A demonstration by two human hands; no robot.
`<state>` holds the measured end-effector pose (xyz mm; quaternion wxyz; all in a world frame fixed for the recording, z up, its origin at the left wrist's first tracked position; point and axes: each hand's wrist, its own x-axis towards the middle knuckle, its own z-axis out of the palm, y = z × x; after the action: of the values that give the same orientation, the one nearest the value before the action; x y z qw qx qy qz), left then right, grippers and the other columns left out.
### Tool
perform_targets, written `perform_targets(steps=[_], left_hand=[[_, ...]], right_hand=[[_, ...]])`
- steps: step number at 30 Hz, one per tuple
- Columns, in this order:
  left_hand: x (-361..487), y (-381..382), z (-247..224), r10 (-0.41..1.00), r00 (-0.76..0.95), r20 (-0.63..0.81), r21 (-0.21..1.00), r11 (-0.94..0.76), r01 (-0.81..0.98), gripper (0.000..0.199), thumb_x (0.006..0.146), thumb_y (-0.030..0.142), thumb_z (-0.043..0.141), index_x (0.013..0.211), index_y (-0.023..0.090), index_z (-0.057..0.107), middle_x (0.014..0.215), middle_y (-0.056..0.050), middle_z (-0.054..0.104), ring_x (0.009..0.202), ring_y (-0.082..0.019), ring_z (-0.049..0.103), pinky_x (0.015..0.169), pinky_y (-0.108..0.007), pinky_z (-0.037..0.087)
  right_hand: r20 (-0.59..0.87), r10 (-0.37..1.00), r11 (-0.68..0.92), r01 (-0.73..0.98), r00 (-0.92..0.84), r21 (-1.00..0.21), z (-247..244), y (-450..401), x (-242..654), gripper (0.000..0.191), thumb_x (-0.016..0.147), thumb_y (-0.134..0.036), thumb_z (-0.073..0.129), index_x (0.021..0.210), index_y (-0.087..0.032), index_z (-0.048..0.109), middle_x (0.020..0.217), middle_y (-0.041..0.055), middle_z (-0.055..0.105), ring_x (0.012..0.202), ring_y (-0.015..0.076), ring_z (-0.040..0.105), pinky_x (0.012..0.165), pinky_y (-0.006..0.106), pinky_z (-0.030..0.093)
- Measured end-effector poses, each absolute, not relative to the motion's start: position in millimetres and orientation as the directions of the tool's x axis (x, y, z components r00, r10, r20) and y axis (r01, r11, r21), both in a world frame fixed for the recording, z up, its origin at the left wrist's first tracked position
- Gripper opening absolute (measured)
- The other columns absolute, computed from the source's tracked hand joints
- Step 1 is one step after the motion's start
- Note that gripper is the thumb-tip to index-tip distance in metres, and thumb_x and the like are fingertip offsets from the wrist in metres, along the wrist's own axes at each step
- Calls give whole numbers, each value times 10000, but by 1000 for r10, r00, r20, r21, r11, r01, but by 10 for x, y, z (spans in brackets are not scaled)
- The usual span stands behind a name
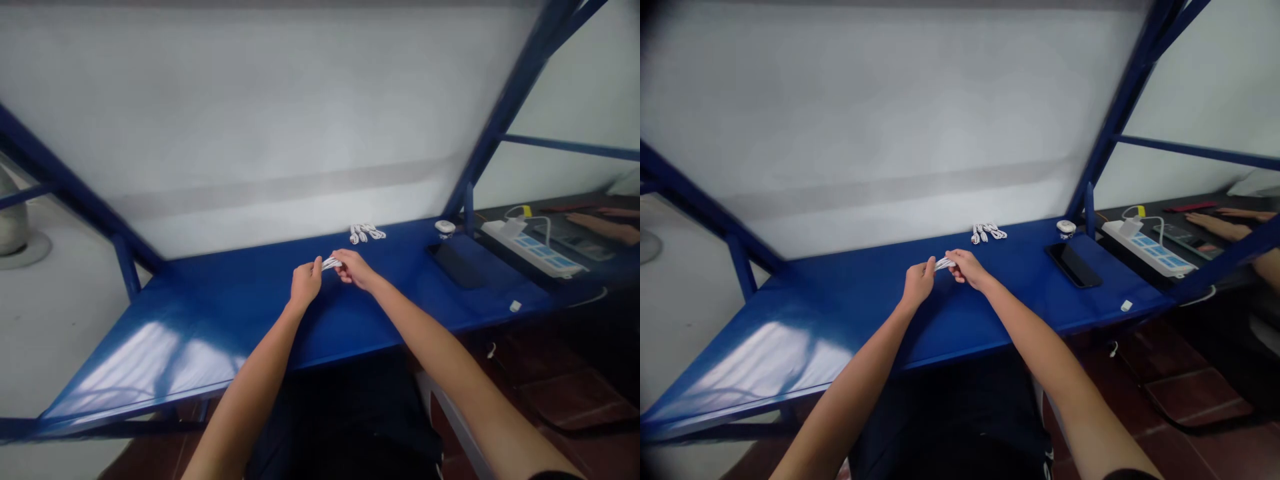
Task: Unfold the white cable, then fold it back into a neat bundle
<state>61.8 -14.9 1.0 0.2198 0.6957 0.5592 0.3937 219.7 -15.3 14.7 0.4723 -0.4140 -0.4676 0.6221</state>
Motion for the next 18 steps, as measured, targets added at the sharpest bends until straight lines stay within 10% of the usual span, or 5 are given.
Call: perform_targets(steps=[9, 18], left_hand=[[608, -146, 16, 950, 41, 309, 788, -280, 549, 567, 936, 531, 331, 650, 151, 641, 499, 1, 522, 493, -127, 463, 519, -257, 294], [642, -158, 49, 968, 114, 224, 880, -251, 403, 572, 912, 579, 327, 615, 156, 575, 466, 36, 391, 451, -104, 363, 489, -255, 275]], right_hand=[[-18, 994, -53, -344, -104, -937, 188, -79, 2291, 243, 672, -259, 760, 807, -183, 573, 620, -37, 581, 531, 84, 544, 495, 204, 512], [87, 995, 100, -283, 55, -954, 103, -44, 2203, 346, 620, -422, 792, 739, -188, 568, 599, -52, 560, 498, 73, 510, 463, 202, 494]])
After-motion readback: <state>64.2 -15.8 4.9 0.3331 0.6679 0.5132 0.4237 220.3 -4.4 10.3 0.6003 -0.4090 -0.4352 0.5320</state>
